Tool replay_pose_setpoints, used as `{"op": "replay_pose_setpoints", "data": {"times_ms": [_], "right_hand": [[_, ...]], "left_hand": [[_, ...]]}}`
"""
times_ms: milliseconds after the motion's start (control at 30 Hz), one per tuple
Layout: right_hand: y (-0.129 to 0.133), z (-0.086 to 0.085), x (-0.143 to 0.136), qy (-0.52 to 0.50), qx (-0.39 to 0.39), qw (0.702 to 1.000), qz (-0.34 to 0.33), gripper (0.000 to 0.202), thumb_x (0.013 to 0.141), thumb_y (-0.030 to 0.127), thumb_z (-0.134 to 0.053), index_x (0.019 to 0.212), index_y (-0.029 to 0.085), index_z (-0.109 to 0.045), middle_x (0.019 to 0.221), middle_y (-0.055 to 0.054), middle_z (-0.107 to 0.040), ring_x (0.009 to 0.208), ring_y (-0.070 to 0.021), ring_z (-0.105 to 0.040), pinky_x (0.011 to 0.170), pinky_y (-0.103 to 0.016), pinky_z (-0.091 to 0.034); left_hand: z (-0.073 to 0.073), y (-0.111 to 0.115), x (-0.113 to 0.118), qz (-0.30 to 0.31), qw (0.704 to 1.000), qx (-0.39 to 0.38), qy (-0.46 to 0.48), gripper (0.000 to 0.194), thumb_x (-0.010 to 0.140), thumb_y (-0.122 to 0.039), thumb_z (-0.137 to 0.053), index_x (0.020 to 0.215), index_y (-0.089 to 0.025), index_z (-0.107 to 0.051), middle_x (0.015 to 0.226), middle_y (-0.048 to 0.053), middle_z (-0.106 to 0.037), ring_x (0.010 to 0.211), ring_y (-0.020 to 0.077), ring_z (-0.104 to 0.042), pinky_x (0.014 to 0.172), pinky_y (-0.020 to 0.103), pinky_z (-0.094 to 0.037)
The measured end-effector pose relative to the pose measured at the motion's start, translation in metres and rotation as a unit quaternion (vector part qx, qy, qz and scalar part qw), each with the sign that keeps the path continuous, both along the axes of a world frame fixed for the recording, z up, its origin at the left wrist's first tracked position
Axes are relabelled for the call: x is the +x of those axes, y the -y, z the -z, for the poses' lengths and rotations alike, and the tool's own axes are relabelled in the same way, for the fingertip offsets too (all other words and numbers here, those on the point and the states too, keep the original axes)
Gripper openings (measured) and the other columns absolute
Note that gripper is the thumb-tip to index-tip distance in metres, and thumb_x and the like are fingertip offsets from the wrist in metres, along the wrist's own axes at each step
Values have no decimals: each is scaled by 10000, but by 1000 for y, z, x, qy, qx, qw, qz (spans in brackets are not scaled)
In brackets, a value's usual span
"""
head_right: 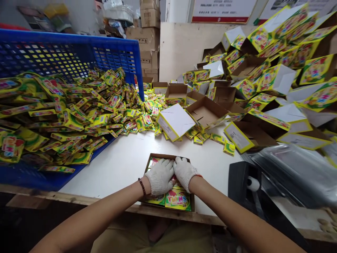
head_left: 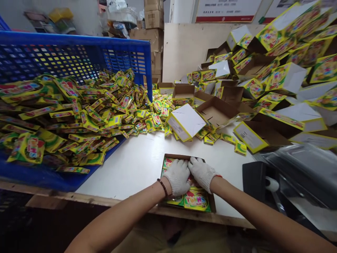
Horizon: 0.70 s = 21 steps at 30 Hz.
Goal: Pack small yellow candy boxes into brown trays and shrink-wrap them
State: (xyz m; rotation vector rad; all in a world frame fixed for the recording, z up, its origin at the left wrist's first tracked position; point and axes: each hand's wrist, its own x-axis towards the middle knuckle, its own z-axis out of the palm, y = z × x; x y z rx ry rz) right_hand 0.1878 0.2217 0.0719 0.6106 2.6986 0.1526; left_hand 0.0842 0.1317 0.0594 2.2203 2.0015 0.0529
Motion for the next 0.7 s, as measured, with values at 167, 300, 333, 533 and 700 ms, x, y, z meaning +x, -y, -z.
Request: {"op": "replay_pose_setpoints", "data": {"times_ms": [167, 300, 333, 533, 700], "right_hand": [[26, 5, 8, -44, 14, 995, 84, 424, 902, 38, -448, 1307, 38, -572, 1342, -282, -531, 1185, -310, -583, 971, -416, -501], [39, -10, 11, -29, -36, 990, 130, 375, 900, 103, -500, 1261, 42, -582, 1230, -265, -605, 1122, -318, -617, 918, -424, -520], [41, -16, 15, -29, -65, 989, 131, 345, 908, 112, -484, 1230, 66, -601, 1166, -233, -639, 1076, -309, -636, 888, -416, -531], [26, -27, 55, -151, -88, 961, 216, 438, 865, 140, -514, 1300, 133, -569, 1264, -168, -608, 1132, -279, -601, 960, -380, -499], [14, 5, 63, -116, -162, 929, 312, 680, 899, 130, -436, 1555, 88, -262, 1392, -207, -562, 1124, -258, -653, 953, -359, -510]], "left_hand": [[11, 8, -3, 8, 1000, 24, 16, 568, 874, -354, -516, 1342, -32, -529, 1404, 257, -515, 1302, 377, -465, 1118, 534, -335], [20, 9, -6, 6, 999, 51, 12, 510, 854, -313, -535, 1306, -77, -566, 1337, 225, -572, 1273, 362, -487, 1109, 538, -345], [20, 8, -7, 10, 999, 52, 10, 486, 856, -309, -532, 1284, -86, -581, 1315, 216, -587, 1258, 360, -497, 1102, 541, -350], [12, -18, -2, 91, 995, 37, 34, 359, 892, -234, -458, 1192, -131, -628, 1350, 162, -586, 1267, 305, -514, 1103, 471, -377], [19, -46, 12, 120, 991, 34, 57, 515, 856, -230, -489, 1350, -91, -526, 1426, 180, -534, 1330, 298, -475, 1147, 456, -344]]}}
